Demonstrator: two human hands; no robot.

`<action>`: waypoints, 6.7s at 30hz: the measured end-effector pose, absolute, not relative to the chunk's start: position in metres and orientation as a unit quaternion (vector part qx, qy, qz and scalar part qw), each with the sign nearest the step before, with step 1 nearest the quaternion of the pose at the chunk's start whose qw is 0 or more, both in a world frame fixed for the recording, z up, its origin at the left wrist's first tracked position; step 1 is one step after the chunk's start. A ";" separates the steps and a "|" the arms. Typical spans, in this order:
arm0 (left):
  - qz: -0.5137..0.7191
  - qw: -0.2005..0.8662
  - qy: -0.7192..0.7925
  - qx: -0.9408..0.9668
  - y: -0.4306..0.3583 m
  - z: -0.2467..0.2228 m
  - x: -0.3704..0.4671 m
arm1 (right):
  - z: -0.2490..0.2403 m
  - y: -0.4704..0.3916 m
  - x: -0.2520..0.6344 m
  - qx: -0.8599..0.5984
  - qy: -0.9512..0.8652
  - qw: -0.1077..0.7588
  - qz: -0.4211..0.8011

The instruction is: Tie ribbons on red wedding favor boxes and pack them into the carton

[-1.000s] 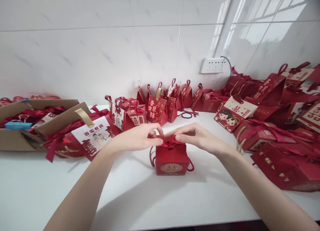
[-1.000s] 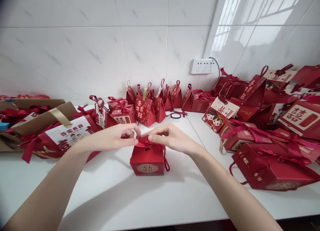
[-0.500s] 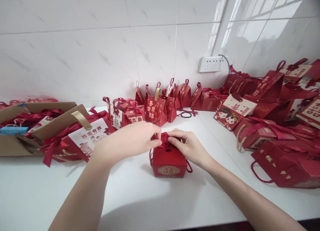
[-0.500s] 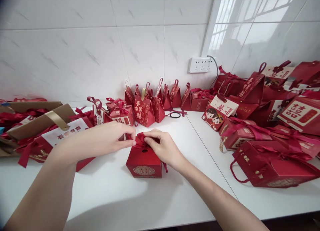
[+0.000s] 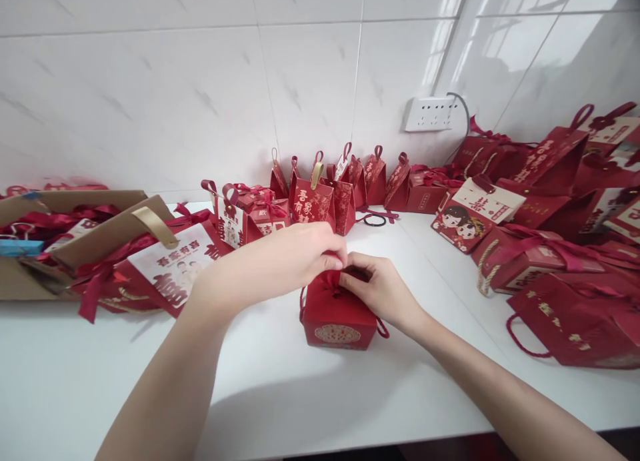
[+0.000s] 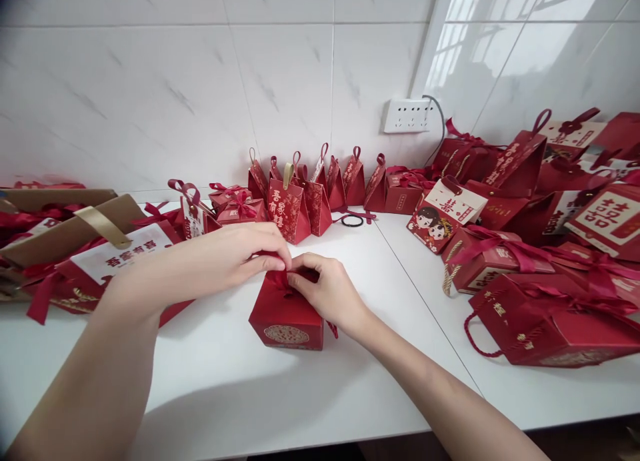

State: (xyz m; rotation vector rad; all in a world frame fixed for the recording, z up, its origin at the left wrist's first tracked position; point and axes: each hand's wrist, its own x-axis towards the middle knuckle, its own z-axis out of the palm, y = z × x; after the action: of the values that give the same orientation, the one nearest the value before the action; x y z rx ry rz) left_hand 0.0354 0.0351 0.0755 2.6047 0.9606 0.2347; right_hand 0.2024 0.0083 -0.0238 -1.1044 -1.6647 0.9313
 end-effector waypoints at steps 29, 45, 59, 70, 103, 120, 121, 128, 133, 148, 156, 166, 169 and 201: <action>0.337 0.336 0.345 0.809 0.025 -0.010 0.033 | -0.027 0.001 0.203 -0.481 -0.653 0.497 0.307; 0.334 0.504 0.334 0.723 0.026 -0.020 0.039 | -0.021 0.003 0.211 -0.439 -0.658 0.475 0.386; 0.365 0.537 0.326 0.687 0.025 -0.024 0.038 | -0.018 -0.005 0.229 -0.360 -0.824 0.424 0.104; 0.386 0.419 0.362 0.737 0.021 -0.020 0.039 | -0.021 0.000 0.233 -0.356 -0.814 0.457 0.033; 0.250 0.315 0.351 0.846 0.035 0.007 -0.001 | 0.004 -0.007 0.267 -0.313 -0.888 0.319 0.112; 0.220 0.388 0.403 0.800 0.030 -0.001 0.013 | 0.005 -0.015 0.246 -0.496 -0.780 0.245 0.292; 0.209 0.391 0.401 0.802 0.030 0.000 0.012 | 0.005 -0.014 0.247 -0.492 -0.779 0.251 0.296; 0.233 0.401 0.408 0.786 0.029 0.003 0.009 | 0.007 -0.013 0.254 -0.484 -0.768 0.286 0.306; 0.192 0.492 0.424 0.735 0.027 0.003 0.012 | 0.005 -0.013 0.249 -0.464 -0.731 0.294 0.403; 0.101 0.623 0.400 0.665 0.033 0.008 0.006 | 0.009 -0.002 0.260 -0.485 -0.638 0.254 0.541; 0.035 0.650 0.370 0.663 0.032 0.007 0.002 | 0.007 0.001 0.266 -0.472 -0.665 0.191 0.546; 0.049 0.653 0.329 0.680 0.036 0.002 -0.001 | 0.002 0.005 0.273 -0.426 -0.626 0.192 0.625; 0.048 0.623 0.290 0.725 0.038 0.000 -0.002 | -0.002 0.007 0.273 -0.416 -0.609 0.188 0.648; 0.234 0.463 0.421 0.744 0.039 -0.004 0.007 | -0.005 0.020 0.271 -0.549 -0.650 0.359 0.383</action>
State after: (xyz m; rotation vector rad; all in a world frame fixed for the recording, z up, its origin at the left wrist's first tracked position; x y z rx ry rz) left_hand 0.0067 0.0388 -0.0038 1.8279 1.0360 0.5756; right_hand 0.2709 0.0201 -0.0055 -1.4169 -1.6756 0.9883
